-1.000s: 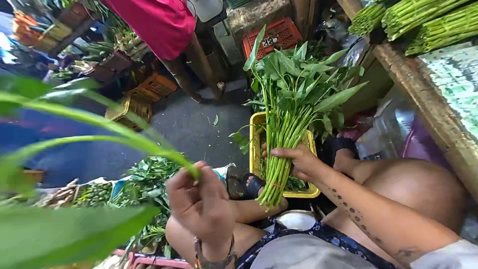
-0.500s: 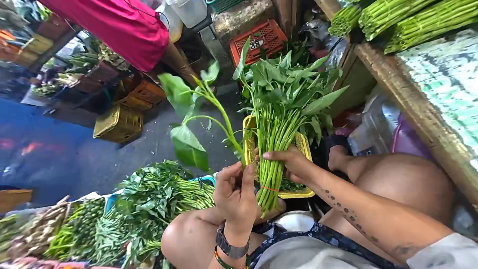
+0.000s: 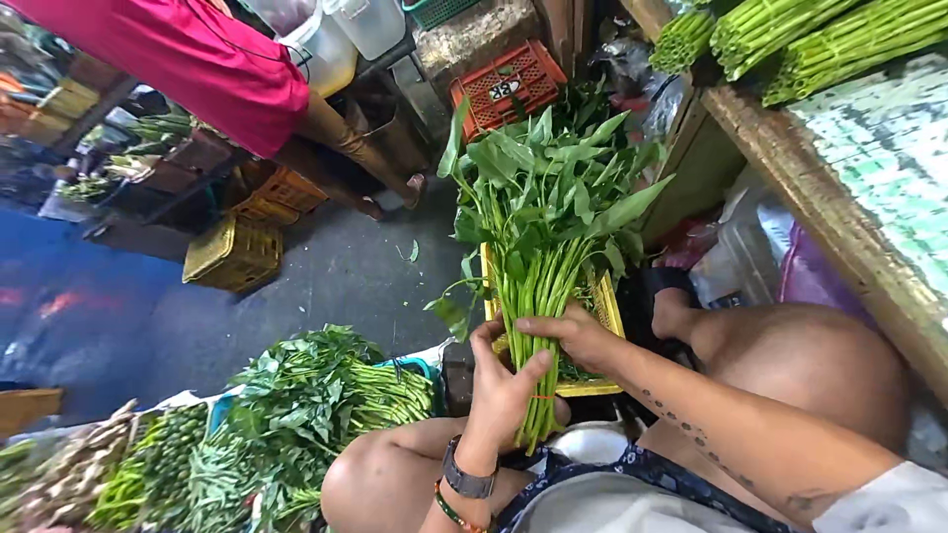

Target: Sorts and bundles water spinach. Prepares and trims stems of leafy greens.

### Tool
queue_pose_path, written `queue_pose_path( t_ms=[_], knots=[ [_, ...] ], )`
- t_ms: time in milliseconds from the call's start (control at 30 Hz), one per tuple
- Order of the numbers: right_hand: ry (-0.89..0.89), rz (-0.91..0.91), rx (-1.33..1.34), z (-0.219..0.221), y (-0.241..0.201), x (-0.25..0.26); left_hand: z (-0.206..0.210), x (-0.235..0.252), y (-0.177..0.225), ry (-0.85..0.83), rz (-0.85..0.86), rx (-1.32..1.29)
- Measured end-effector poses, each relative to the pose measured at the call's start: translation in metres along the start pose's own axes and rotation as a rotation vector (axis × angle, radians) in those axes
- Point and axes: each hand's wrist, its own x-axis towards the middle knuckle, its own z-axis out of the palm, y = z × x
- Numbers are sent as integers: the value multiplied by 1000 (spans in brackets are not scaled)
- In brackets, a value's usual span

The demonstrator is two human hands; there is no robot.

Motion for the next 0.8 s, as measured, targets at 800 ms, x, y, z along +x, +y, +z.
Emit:
queue_pose_path(
  t_ms=[800],
  knots=[
    [325, -326, -1124, -22, -28, 8, 24, 1, -44, -152, -218, -350]
  ],
)
